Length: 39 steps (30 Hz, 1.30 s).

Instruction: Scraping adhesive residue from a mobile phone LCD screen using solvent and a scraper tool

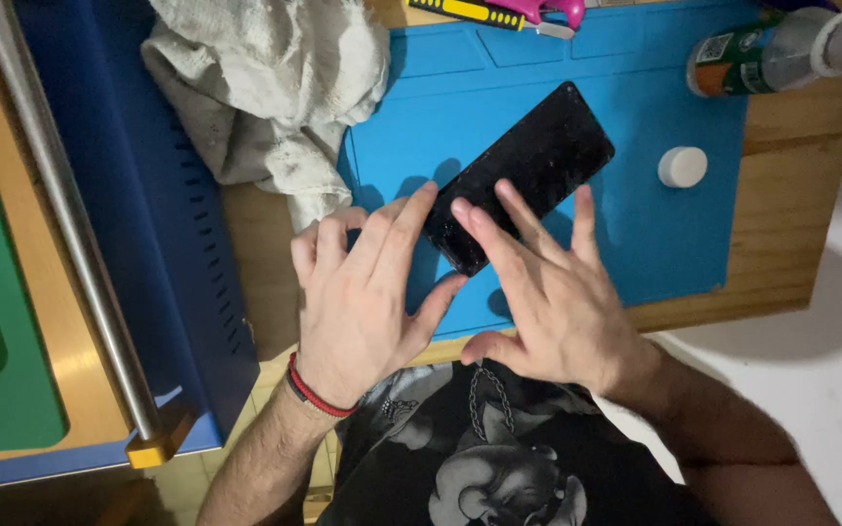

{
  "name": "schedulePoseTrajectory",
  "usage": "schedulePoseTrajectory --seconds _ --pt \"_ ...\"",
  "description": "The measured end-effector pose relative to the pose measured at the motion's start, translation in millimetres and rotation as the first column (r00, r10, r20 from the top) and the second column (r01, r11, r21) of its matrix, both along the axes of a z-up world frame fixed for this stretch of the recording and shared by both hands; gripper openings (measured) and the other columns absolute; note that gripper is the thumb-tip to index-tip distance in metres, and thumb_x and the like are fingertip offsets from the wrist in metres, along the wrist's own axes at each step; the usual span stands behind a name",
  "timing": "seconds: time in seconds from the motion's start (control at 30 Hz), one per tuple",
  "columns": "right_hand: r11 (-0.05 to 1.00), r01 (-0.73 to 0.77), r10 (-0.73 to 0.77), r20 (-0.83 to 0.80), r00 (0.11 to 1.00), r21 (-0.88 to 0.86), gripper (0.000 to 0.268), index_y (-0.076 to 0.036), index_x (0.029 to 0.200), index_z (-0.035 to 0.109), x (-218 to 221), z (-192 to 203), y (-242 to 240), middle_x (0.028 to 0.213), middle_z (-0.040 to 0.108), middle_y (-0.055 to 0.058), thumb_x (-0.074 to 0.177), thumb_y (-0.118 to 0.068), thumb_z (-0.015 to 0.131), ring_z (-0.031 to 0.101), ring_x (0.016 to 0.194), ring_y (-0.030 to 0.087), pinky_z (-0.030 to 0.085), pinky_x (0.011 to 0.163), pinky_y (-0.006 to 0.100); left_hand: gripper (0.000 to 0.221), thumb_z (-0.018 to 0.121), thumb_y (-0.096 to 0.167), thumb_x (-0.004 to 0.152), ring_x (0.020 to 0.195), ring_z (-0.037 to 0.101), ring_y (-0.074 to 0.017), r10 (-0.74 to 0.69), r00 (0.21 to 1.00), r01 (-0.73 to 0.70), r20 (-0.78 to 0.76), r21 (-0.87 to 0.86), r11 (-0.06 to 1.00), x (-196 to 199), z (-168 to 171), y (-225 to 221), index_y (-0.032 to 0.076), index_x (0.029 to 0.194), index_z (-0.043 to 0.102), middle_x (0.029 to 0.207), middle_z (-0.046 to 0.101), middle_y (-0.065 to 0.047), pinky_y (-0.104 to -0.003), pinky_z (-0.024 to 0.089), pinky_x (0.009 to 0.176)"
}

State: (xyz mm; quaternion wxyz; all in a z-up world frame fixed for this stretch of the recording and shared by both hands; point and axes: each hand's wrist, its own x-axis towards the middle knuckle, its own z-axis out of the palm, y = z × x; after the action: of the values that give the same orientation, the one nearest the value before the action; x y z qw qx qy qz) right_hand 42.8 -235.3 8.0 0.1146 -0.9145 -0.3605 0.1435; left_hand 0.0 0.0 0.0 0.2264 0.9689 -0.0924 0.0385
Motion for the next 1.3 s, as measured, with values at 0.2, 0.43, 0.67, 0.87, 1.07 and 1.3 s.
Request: schedulePoseTrajectory --seconds 0.2,0.43,0.67,0.87,1.07,1.3 --pt "0.976 0.197 -0.181 0.149 0.972 -0.097 0.127 0.014 0.17 0.011 0.6 -2.9 -17.0 0.185 0.036 0.018 0.097 -0.083 0.048 0.025 0.169 0.054 0.011 0.122 0.091 0.075 0.057 0.066 0.108 0.11 0.058 -0.032 0.013 1.0 -0.013 0.0 -0.009 1.0 -1.1 1.6 0.4 0.015 0.163 0.054 0.145 0.069 0.002 -0.049 0.041 0.093" --pt "0.993 0.101 -0.094 0.113 0.989 -0.058 0.121 0.006 0.172 0.018 -6.2 -7.8 -27.2 0.177 0.047 0.015 0.095 -0.084 0.043 0.031 0.166 0.051 0.015 0.118 0.093 0.075 0.057 0.066 0.109 0.11 0.057 -0.032 0.007 1.0 -0.007 -0.001 -0.001 1.0 -2.6 1.8 0.2 0.015 0.163 0.054 0.145 0.069 0.001 -0.049 0.041 0.091" --pt "0.987 -0.077 0.051 0.183 0.982 0.142 0.109 0.005 0.172 0.018 -14.6 -8.4 -34.3 0.174 0.056 0.012 0.106 -0.082 0.024 0.043 0.166 0.052 0.013 0.12 0.097 0.075 0.053 0.066 0.109 0.109 0.058 -0.0307 -0.005 1.0 0.005 0.007 0.006 1.0 -1.6 2.4 1.5 0.015 0.164 0.053 0.146 0.069 0.001 -0.047 0.041 0.09" --pt "0.979 -0.164 0.14 0.185 0.973 0.122 0.112 0.001 0.175 0.008 -18.7 -22.6 -22.5 0.178 0.054 0.011 0.105 -0.086 0.008 0.046 0.168 0.049 -0.001 0.129 0.084 0.074 0.054 0.064 0.111 0.115 0.059 -0.0316 -0.013 1.0 0.013 0.01 -0.004 1.0 -2.4 1.5 2.2 0.014 0.165 0.05 0.149 0.068 -0.001 -0.049 0.041 0.09" --pt "0.954 -0.185 0.138 0.202 0.97 0.236 0.114 0.004 0.17 0.02 -20.7 -20.6 -19.7 0.166 0.066 0.003 0.103 -0.088 0.015 0.043 0.167 0.039 0.007 0.129 0.083 0.071 0.054 0.061 0.111 0.113 0.06 -0.0324 -0.016 1.0 0.016 0.017 -0.009 1.0 -1.0 5.2 2.4 0.013 0.163 0.052 0.15 0.068 -0.001 -0.048 0.042 0.089" --pt "0.98 -0.045 -0.004 0.247 0.969 0.192 0.119 0.008 0.173 0.007 2.3 -5.6 -10.4 0.168 0.066 0.008 0.101 -0.086 0.01 0.045 0.167 0.049 0.011 0.123 0.095 0.074 0.056 0.063 0.108 0.113 0.059 -0.0329 -0.014 1.0 0.014 0.008 -0.025 1.0 0.9 6.9 4.1 0.014 0.164 0.052 0.148 0.068 -0.003 -0.049 0.043 0.09"
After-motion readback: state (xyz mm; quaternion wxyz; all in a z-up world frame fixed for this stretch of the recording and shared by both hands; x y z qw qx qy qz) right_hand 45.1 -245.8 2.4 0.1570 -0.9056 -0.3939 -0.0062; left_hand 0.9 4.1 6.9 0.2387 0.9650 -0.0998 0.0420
